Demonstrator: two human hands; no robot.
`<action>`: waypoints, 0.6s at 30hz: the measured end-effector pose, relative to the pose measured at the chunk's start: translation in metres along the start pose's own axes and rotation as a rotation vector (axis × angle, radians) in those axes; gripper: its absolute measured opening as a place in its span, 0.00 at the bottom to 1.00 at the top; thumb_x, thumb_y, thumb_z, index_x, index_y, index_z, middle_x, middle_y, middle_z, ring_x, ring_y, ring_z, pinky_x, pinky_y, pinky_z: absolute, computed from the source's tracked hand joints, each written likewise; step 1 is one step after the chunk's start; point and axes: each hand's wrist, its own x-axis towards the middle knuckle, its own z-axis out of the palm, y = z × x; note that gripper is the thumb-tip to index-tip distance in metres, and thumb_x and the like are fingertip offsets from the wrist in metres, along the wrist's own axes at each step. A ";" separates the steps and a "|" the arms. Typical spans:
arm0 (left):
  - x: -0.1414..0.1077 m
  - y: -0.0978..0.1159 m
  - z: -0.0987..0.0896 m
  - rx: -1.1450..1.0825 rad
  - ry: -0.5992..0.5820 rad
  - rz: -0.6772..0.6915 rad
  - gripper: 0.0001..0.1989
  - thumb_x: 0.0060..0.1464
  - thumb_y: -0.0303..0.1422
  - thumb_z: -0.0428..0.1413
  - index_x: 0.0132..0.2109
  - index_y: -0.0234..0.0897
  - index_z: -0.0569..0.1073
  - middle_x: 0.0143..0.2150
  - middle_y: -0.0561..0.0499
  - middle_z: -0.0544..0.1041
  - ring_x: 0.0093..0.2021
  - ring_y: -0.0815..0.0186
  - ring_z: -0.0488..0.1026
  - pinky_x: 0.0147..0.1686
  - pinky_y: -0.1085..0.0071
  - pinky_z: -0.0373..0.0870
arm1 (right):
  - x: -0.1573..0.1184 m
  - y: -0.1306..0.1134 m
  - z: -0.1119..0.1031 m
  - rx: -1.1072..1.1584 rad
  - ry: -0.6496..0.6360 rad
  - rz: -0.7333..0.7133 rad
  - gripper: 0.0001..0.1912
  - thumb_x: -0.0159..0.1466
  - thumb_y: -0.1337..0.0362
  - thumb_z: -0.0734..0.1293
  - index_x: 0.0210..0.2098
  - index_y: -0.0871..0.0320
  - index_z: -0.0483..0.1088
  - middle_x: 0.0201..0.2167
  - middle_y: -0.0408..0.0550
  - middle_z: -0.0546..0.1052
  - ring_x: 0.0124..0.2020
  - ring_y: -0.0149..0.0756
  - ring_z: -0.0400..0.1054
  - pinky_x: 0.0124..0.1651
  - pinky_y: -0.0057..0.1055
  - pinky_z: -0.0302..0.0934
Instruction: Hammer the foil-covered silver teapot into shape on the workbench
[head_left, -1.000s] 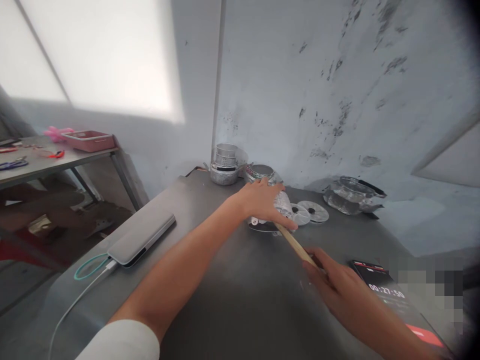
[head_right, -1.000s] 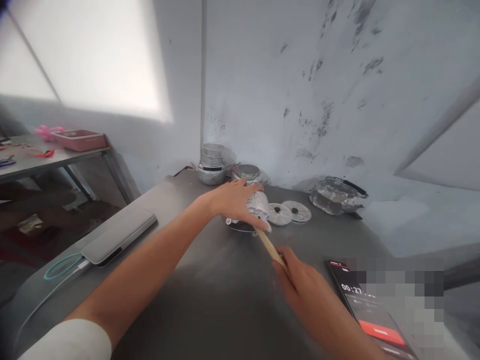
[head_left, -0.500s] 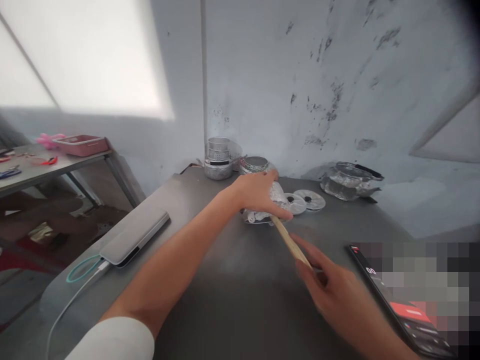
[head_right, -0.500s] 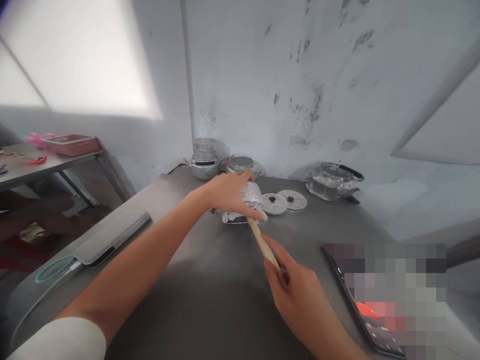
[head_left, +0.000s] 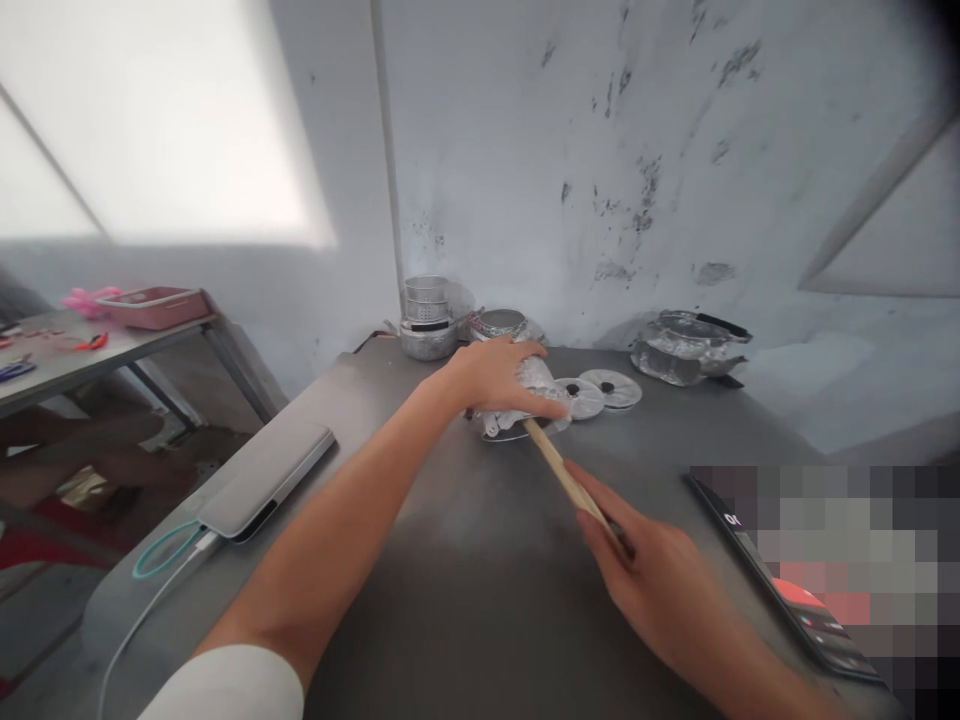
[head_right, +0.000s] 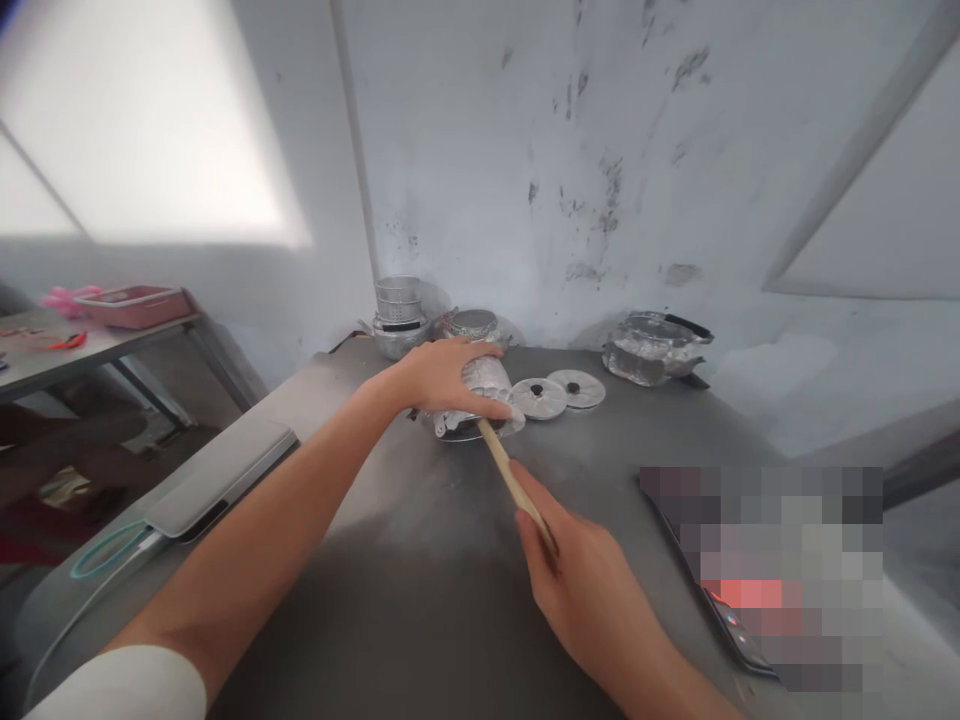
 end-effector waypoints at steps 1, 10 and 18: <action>0.000 0.000 0.000 -0.003 0.004 -0.001 0.50 0.41 0.70 0.52 0.67 0.51 0.60 0.65 0.46 0.66 0.59 0.42 0.66 0.54 0.53 0.64 | -0.001 -0.001 0.000 -0.003 0.023 0.005 0.26 0.71 0.57 0.56 0.67 0.56 0.61 0.28 0.48 0.82 0.28 0.40 0.78 0.32 0.29 0.66; 0.000 0.002 0.001 0.014 0.007 -0.020 0.51 0.41 0.71 0.52 0.68 0.51 0.59 0.65 0.45 0.65 0.59 0.41 0.66 0.55 0.51 0.62 | 0.000 -0.002 -0.001 -0.036 -0.069 -0.015 0.25 0.71 0.60 0.55 0.67 0.52 0.61 0.29 0.45 0.82 0.27 0.37 0.77 0.34 0.29 0.66; 0.000 0.001 0.001 0.023 0.016 -0.003 0.50 0.42 0.70 0.52 0.67 0.51 0.60 0.64 0.44 0.66 0.57 0.43 0.67 0.53 0.50 0.64 | -0.001 0.003 0.007 -0.045 -0.016 -0.039 0.26 0.71 0.59 0.55 0.67 0.54 0.61 0.30 0.46 0.82 0.27 0.36 0.77 0.31 0.27 0.66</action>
